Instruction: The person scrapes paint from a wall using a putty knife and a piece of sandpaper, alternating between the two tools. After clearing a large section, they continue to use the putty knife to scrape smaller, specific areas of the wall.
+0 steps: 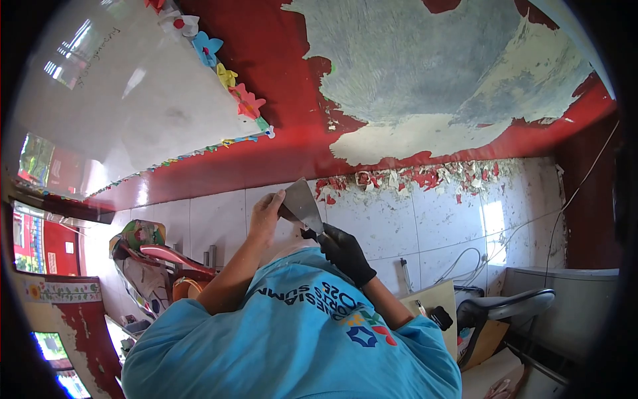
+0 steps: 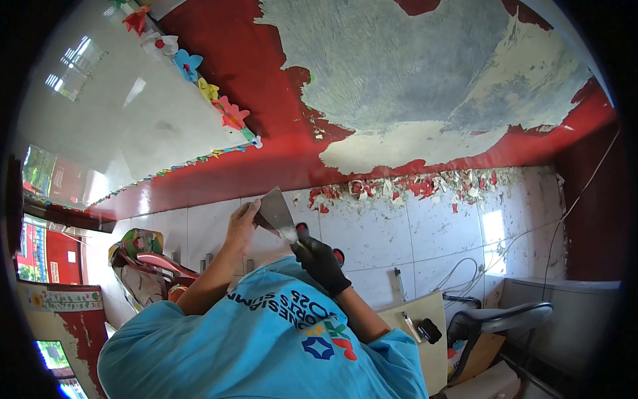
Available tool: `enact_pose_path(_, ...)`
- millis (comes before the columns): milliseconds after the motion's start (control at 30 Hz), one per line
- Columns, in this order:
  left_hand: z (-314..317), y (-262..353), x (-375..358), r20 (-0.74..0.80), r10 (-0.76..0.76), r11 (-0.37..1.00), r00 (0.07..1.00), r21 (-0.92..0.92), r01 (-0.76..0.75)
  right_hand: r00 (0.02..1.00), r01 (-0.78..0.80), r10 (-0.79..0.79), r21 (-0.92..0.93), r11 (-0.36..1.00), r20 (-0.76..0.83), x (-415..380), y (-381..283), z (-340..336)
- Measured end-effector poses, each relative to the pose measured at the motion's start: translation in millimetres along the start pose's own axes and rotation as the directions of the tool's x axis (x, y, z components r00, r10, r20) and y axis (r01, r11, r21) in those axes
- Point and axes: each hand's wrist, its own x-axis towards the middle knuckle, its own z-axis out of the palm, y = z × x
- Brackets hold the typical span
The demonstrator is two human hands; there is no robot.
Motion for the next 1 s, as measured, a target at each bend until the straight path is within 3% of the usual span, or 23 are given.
enact_pose_path(300,3.2,2.4,-7.4,0.055,0.0,1.0,0.998,-0.024,0.002,0.993,-0.102,0.1,0.031,0.994,0.058,-12.2,0.5,-4.6)
enact_pose_path(700,0.3,11.9,-11.3,-0.009,0.007,0.992,1.0,-0.122,-0.008,0.999,-0.037,0.037,0.022,0.999,0.033,-16.6,8.2,3.5)
enact_pose_path(800,-4.6,13.2,-11.1,0.066,0.004,0.993,0.998,-0.114,0.003,1.0,0.0,0.001,0.047,0.999,-0.02,-18.0,10.1,8.1)
enact_pose_path(867,0.6,18.9,-17.6,0.043,-0.016,1.0,0.999,0.021,0.015,0.999,0.006,-0.004,0.041,0.999,-0.035,-19.0,9.4,8.2)
enact_pose_path(1000,-8.7,-2.1,-8.5,0.071,0.036,0.992,0.997,0.116,-0.044,1.0,-0.005,0.006,0.057,0.998,-0.027,-18.8,10.4,9.1)
